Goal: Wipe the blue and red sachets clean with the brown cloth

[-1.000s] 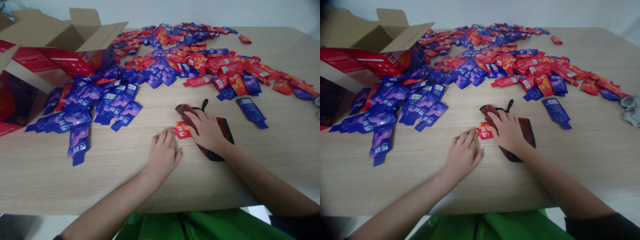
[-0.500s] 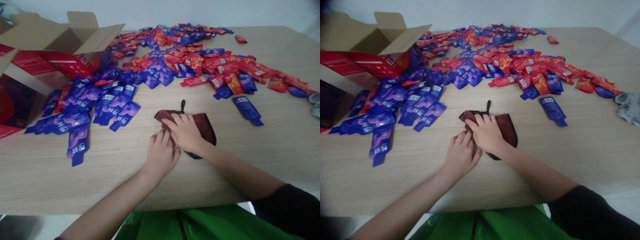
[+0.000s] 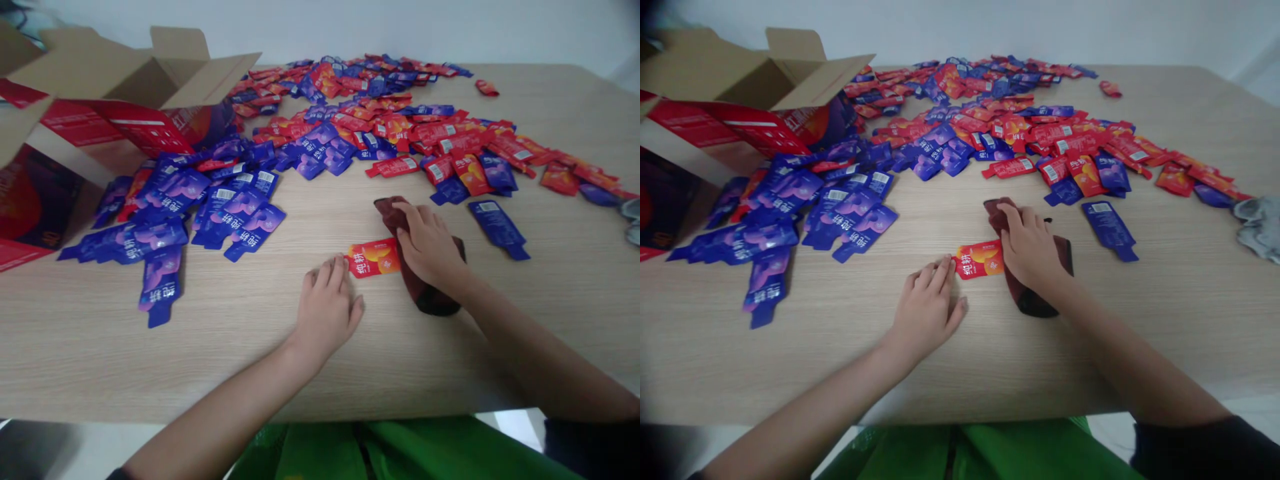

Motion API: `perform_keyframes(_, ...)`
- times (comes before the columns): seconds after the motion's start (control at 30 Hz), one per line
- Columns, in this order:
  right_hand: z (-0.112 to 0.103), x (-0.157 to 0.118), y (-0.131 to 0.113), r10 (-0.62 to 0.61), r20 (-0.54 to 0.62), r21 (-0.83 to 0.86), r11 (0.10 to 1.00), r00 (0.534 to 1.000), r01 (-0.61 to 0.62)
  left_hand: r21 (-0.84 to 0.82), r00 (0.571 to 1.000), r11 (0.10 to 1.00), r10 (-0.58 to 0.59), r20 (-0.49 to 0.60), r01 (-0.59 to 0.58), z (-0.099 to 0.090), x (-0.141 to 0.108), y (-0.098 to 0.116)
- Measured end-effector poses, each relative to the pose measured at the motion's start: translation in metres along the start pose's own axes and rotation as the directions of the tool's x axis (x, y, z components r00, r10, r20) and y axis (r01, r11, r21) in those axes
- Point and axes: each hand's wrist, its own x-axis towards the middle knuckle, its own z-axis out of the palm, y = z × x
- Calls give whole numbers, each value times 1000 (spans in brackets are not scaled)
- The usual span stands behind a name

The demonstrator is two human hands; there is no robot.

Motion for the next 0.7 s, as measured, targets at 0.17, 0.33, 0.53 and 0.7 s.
perform_keyframes(0.17,16,2,-61,-244,22,72,968,969,242,16,1000,1000,9,-13,-9,1,-1,0)
perform_keyframes(0.33,28,-9,-52,-214,70,-21,976,974,216,16,1000,1000,7,-4,-7,1,0,0)
perform_keyframes(0.53,18,-19,13,-23,68,-72,997,997,28,6,1000,1000,-7,14,7,1,0,0)
perform_keyframes(0.7,3,-12,11,29,-18,67,997,999,-27,13,1000,1000,-3,6,3,2,0,0)
